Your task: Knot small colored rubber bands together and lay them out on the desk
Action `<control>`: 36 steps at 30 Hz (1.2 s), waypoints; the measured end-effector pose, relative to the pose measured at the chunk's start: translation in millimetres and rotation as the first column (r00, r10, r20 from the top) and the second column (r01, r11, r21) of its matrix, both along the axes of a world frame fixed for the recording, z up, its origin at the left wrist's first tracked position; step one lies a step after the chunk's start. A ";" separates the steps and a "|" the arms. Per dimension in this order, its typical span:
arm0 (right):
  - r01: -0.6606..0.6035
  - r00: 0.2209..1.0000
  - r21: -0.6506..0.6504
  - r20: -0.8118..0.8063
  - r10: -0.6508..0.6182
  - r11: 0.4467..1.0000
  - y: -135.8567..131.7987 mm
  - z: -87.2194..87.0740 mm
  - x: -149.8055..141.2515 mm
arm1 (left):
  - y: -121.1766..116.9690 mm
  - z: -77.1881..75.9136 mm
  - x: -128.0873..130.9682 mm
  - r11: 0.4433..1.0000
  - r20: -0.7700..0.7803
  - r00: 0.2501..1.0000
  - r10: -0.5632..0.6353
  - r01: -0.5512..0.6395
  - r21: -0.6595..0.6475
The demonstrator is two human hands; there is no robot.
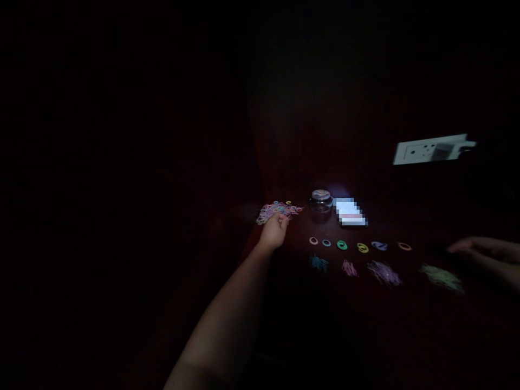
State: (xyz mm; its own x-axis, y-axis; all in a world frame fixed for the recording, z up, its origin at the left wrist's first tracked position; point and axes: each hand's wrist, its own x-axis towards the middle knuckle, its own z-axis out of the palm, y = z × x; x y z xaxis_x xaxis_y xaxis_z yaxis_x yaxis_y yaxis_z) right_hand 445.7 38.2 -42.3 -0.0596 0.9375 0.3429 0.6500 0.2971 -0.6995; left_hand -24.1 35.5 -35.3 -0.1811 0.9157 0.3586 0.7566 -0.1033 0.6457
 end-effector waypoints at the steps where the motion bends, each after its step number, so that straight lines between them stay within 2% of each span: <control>1: -0.062 0.998 -0.109 -0.004 0.062 0.992 -5.8 6.3 -6.0 | -2.6 2.2 6.9 0.998 0.016 0.998 -0.055 0.055 0.029; 2: -0.060 0.998 -0.138 0.012 0.062 0.989 -12.8 13.8 -15.7 | -5.9 4.7 14.7 0.991 0.030 0.993 -0.118 0.116 0.064; 3: -0.068 0.996 -0.110 0.046 0.074 0.992 -20.7 22.0 -29.4 | -9.8 7.4 23.3 0.971 0.045 0.976 -0.214 0.207 0.122; 5: -0.188 0.974 -0.014 0.130 0.188 0.982 -37.6 37.5 -67.8 | -19.6 12.9 41.4 0.920 0.040 0.935 -0.353 0.339 0.198; 7: -0.280 0.942 0.083 0.214 0.257 0.957 -52.6 47.9 -114.5 | -30.6 18.2 58.7 0.891 0.020 0.905 -0.425 0.414 0.186; 10: -0.340 0.928 0.171 0.218 0.301 0.925 -65.2 50.6 -175.9 | -45.6 24.7 78.4 0.848 -0.032 0.865 -0.500 0.497 0.187; 12: -0.326 0.940 0.276 0.195 0.279 0.904 -66.4 45.7 -197.8 | -52.4 27.5 86.2 0.814 -0.039 0.833 -0.552 0.548 0.194; 14: -0.343 0.937 0.344 0.196 0.291 0.874 -64.1 39.0 -202.4 | -56.4 29.0 90.5 0.793 -0.036 0.813 -0.581 0.575 0.203; 17: -0.359 0.933 0.373 0.160 0.321 0.856 -59.9 31.7 -190.6 | -58.8 30.3 93.3 0.784 -0.043 0.806 -0.591 0.585 0.208; 21: -0.369 0.929 0.355 0.098 0.358 0.859 -58.3 30.5 -178.1 | -59.9 32.3 94.6 0.778 -0.068 0.800 -0.596 0.597 0.198; 36: -0.397 0.912 0.321 0.035 0.408 0.860 -59.9 32.6 -180.9 | -60.5 32.4 94.2 0.761 -0.067 0.786 -0.614 0.613 0.211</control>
State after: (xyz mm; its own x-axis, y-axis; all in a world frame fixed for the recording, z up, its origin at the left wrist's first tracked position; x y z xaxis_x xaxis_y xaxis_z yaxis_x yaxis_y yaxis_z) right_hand 264.8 -21.7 -9.7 -0.3922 0.6766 0.6232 0.4045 0.7353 -0.5437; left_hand 70.1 -25.0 -2.9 0.3908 0.7341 0.5553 0.4810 -0.6772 0.5568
